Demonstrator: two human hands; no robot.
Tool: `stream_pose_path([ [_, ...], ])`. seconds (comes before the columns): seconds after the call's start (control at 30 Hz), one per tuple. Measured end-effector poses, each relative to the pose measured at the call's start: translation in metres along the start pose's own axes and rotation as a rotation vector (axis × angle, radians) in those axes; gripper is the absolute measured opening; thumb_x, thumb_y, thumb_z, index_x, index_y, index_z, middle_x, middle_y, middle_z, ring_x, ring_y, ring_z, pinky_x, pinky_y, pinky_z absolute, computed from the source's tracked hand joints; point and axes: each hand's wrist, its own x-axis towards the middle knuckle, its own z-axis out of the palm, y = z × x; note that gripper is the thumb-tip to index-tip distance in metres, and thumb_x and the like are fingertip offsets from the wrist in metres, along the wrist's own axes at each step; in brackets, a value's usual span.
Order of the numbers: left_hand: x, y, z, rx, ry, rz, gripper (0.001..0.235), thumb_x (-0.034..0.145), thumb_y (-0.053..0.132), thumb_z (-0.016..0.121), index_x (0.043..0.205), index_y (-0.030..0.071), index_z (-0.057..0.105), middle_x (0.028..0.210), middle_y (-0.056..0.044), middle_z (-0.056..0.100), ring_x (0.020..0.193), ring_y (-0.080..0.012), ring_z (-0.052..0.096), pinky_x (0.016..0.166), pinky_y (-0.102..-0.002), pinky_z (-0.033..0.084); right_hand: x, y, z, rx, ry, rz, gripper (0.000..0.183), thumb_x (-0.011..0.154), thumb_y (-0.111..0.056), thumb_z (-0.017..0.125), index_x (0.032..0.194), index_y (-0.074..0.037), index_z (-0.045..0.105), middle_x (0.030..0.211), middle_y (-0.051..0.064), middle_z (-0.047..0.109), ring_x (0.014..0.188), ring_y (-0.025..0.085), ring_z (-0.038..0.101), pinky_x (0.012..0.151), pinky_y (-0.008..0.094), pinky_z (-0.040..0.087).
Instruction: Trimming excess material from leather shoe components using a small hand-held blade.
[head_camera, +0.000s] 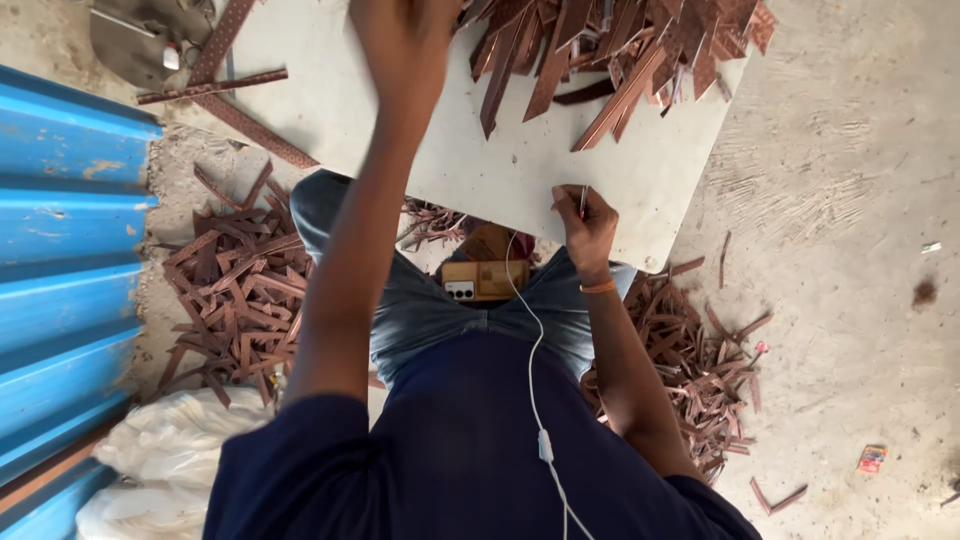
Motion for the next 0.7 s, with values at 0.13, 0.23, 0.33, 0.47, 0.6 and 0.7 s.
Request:
stream_pose_path([
  [0.13, -0.132, 0.074, -0.022, -0.048, 0.059, -0.35, 0.017, 0.115, 0.015, 0.058, 0.128, 0.004, 0.06, 0.11, -0.014, 0.078, 0.097, -0.0144, 0.083, 0.074, -0.029, 0.067, 0.011, -0.02, -0.006, 0.077, -0.055, 0.12, 0.019, 0.1, -0.017, 0.076, 0.103, 0.002, 0.077, 0.081, 0.005, 0.074, 0.06, 0.003, 0.044, 0.054, 0.025, 0.035],
  [0.23, -0.217, 0.117, -0.013, 0.504, -0.148, -0.815, 0.03, 0.102, 0.011, 0.072, 0.132, 0.004, 0.067, 0.073, -0.005, 0.057, 0.061, -0.0271, 0.056, 0.059, -0.038, 0.045, 0.013, -0.059, -0.003, 0.223, -0.183, 0.3, 0.022, 0.097, -0.019, 0.069, 0.106, -0.001, 0.074, 0.086, 0.003, 0.078, 0.043, 0.003, 0.034, 0.041, 0.024, 0.026],
  [0.33, -0.241, 0.129, -0.001, 0.089, -0.127, -0.525, 0.033, 0.107, 0.013, 0.062, 0.138, 0.004, 0.058, 0.12, -0.013, 0.063, 0.108, -0.0237, 0.071, 0.089, -0.03, 0.062, 0.009, -0.061, 0.0, 0.122, -0.491, 0.296, 0.028, 0.102, -0.024, 0.065, 0.116, -0.003, 0.075, 0.094, 0.002, 0.08, 0.05, 0.003, 0.035, 0.046, 0.024, 0.029],
  [0.47, -0.226, 0.108, -0.006, 0.192, -0.66, -0.873, 0.034, 0.104, 0.014, 0.062, 0.136, 0.003, 0.063, 0.114, -0.013, 0.071, 0.095, -0.0244, 0.074, 0.083, -0.033, 0.062, 0.004, -0.025, -0.016, -0.443, -0.476, -0.122, 0.024, 0.098, -0.022, 0.076, 0.104, 0.001, 0.077, 0.074, 0.014, 0.068, 0.058, 0.012, 0.056, 0.054, 0.028, 0.044],
  [0.6, -0.208, 0.075, -0.006, 0.566, -0.742, -0.476, 0.03, 0.106, 0.019, 0.06, 0.131, 0.005, 0.068, 0.126, -0.013, 0.068, 0.103, -0.0294, 0.07, 0.089, -0.043, 0.059, 0.0, -0.034, -0.037, -0.476, -0.362, -0.054, 0.022, 0.098, -0.021, 0.073, 0.104, 0.0, 0.076, 0.077, 0.009, 0.073, 0.058, 0.011, 0.065, 0.049, 0.028, 0.049],
  [0.7, -0.218, 0.023, -0.002, 0.661, -0.767, -0.243, 0.03, 0.102, 0.023, 0.063, 0.127, 0.006, 0.068, 0.133, -0.01, 0.066, 0.111, -0.0285, 0.067, 0.094, -0.042, 0.057, -0.004, -0.038, -0.036, -0.506, -0.3, -0.057, 0.019, 0.099, -0.018, 0.073, 0.102, -0.001, 0.079, 0.075, 0.011, 0.074, 0.052, 0.018, 0.061, 0.047, 0.032, 0.045],
])
